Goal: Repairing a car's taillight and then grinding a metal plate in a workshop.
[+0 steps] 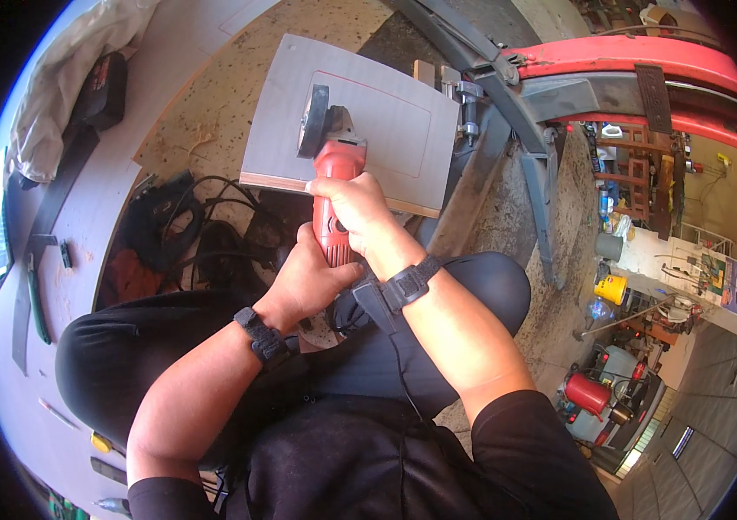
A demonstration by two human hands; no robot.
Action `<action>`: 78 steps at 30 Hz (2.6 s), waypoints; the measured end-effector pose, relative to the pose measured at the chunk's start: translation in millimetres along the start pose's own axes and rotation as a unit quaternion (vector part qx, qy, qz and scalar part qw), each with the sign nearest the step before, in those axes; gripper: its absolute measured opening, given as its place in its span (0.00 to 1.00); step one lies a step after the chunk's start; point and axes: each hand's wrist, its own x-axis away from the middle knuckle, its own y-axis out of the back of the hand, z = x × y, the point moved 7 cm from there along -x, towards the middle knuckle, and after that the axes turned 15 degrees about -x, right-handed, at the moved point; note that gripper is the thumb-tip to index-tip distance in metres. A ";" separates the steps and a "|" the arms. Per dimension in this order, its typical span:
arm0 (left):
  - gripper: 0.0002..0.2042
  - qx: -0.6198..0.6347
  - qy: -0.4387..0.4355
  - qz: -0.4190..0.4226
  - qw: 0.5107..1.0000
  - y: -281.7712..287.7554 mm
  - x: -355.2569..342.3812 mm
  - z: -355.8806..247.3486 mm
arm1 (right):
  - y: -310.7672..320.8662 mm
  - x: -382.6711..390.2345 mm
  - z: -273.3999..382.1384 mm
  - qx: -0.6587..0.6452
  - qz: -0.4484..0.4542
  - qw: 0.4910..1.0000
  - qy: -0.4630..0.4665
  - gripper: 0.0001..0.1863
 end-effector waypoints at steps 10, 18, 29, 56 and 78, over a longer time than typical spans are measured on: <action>0.36 -0.001 -0.004 -0.001 1.000 -1.6 -2.5 2.4 | 0.3 -1.4 -0.7 -0.007 -0.001 1.000 -0.001 0.14; 0.36 -0.004 -0.001 0.003 1.000 -0.6 -2.9 2.2 | 0.9 -3.0 -1.8 -0.004 -0.002 1.000 -0.002 0.14; 0.36 -0.021 0.007 0.010 1.000 6.2 -3.9 -0.9 | 0.1 -8.4 -1.5 -0.009 -0.001 1.000 0.003 0.13; 0.35 0.004 0.000 0.008 1.000 9.8 -11.8 -3.5 | -6.4 -8.8 10.4 -0.017 -0.016 1.000 -0.001 0.14; 0.34 0.005 -0.006 0.004 1.000 13.3 -19.0 -8.5 | -5.8 -16.8 17.7 -0.009 -0.015 1.000 -0.001 0.13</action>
